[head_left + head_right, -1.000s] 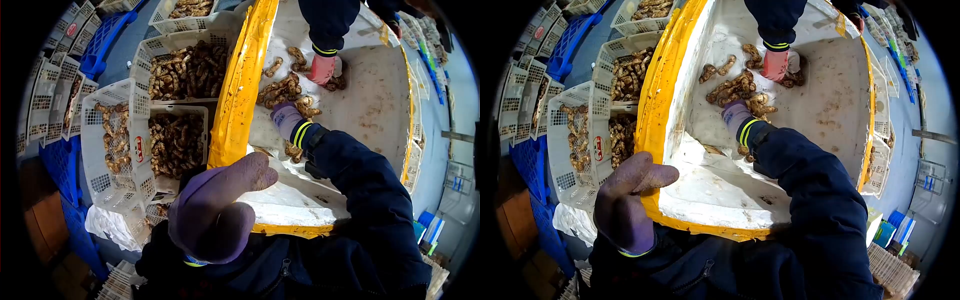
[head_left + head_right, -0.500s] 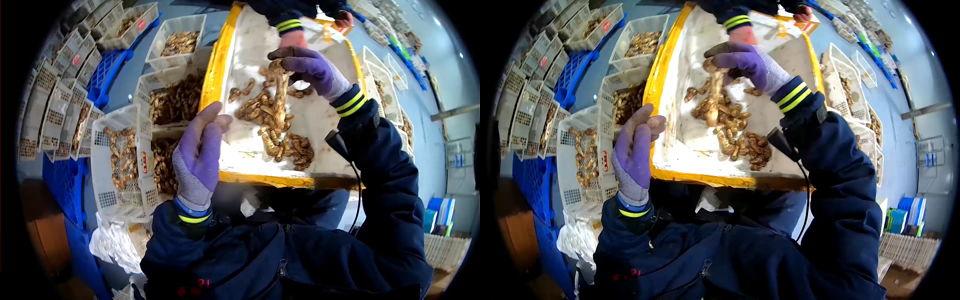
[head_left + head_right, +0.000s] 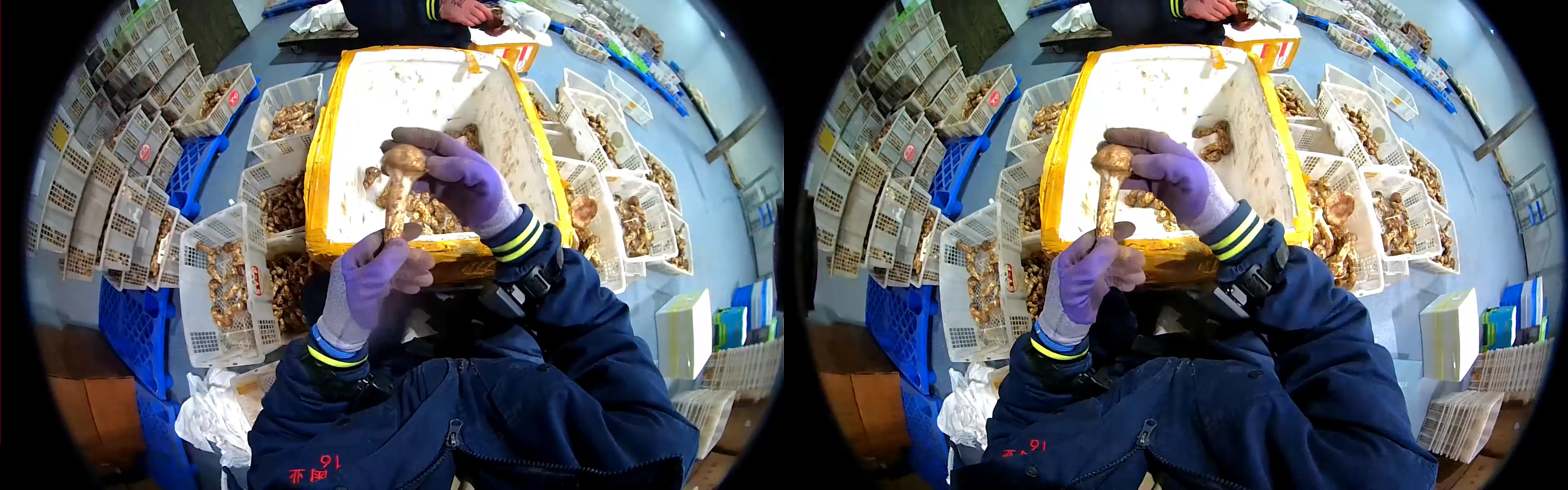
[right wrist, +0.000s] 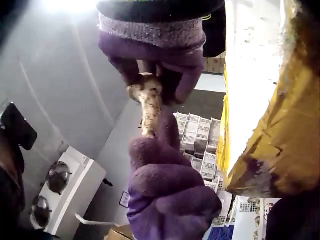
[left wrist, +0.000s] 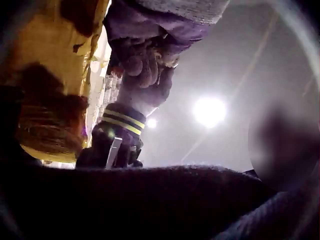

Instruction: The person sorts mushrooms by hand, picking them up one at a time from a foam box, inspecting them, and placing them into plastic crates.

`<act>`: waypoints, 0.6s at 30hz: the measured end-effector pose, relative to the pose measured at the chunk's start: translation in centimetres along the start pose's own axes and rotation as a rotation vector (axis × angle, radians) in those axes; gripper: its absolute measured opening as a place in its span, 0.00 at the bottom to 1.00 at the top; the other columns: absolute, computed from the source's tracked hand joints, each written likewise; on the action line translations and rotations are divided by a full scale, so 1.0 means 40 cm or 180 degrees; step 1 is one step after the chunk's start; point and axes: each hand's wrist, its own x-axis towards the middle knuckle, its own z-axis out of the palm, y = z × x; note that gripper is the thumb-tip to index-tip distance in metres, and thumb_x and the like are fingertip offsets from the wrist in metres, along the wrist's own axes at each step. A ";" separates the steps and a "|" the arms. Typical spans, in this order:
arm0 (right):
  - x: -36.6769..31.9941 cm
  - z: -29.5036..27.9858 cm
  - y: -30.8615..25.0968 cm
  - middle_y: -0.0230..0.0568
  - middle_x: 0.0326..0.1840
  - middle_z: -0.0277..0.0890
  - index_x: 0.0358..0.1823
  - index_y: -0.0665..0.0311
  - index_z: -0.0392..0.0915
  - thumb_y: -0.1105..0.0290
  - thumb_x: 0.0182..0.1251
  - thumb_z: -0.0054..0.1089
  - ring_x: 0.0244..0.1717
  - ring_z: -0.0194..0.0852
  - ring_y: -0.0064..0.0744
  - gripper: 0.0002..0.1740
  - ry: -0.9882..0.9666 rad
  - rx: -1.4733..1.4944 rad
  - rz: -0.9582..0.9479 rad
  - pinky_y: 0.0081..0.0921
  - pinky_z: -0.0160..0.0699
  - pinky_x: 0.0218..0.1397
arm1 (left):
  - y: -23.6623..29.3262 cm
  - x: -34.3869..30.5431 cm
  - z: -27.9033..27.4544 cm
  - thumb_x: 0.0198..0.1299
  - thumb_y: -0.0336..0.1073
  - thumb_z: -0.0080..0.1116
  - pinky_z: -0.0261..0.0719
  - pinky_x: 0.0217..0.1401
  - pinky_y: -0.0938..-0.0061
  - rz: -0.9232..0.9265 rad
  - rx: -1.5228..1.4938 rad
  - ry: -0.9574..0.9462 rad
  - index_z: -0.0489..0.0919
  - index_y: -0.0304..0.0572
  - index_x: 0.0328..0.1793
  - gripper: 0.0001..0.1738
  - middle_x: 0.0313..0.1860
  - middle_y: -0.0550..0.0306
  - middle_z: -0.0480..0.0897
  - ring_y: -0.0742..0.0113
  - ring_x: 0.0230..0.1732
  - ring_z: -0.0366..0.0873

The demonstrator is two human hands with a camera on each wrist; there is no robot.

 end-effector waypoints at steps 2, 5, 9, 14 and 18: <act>-0.040 -0.007 0.038 0.45 0.58 0.73 0.66 0.74 0.64 0.67 0.71 0.47 0.56 0.74 0.28 0.25 0.0542 -0.0136 0.0156 0.23 0.76 0.58 | -0.001 -0.004 0.009 0.68 0.41 0.54 0.82 0.36 0.78 0.0152 0.0351 0.0406 0.79 0.33 0.50 0.16 0.37 0.51 0.85 0.66 0.34 0.85; -0.106 0.014 0.065 0.45 0.49 0.74 0.53 0.67 0.74 0.71 0.67 0.50 0.46 0.75 0.33 0.15 0.0203 -0.2528 -0.0706 0.26 0.76 0.48 | -0.015 -0.006 0.024 0.62 0.34 0.61 0.79 0.34 0.82 0.0589 0.0474 0.0637 0.80 0.32 0.50 0.14 0.35 0.53 0.85 0.72 0.32 0.83; -0.143 0.078 0.060 0.46 0.40 0.70 0.52 0.64 0.75 0.74 0.66 0.49 0.41 0.74 0.38 0.14 0.0275 -0.3423 -0.0684 0.27 0.74 0.42 | -0.048 -0.008 0.054 0.61 0.31 0.62 0.78 0.39 0.81 0.1179 0.1539 0.1026 0.78 0.29 0.53 0.17 0.38 0.53 0.84 0.74 0.35 0.81; -0.149 0.074 0.077 0.41 0.32 0.72 0.50 0.62 0.78 0.72 0.63 0.54 0.32 0.74 0.34 0.14 0.0606 -0.2490 -0.0733 0.26 0.72 0.34 | -0.046 -0.016 0.054 0.60 0.30 0.62 0.75 0.53 0.78 0.1785 0.2839 0.1068 0.77 0.29 0.56 0.19 0.48 0.51 0.83 0.71 0.46 0.79; -0.150 0.048 0.077 0.39 0.29 0.74 0.48 0.64 0.79 0.77 0.61 0.54 0.30 0.76 0.32 0.14 0.0393 -0.2210 -0.0766 0.26 0.73 0.33 | -0.054 -0.038 0.067 0.59 0.35 0.66 0.80 0.46 0.75 0.1866 0.1497 0.0964 0.81 0.34 0.52 0.17 0.43 0.54 0.86 0.73 0.43 0.82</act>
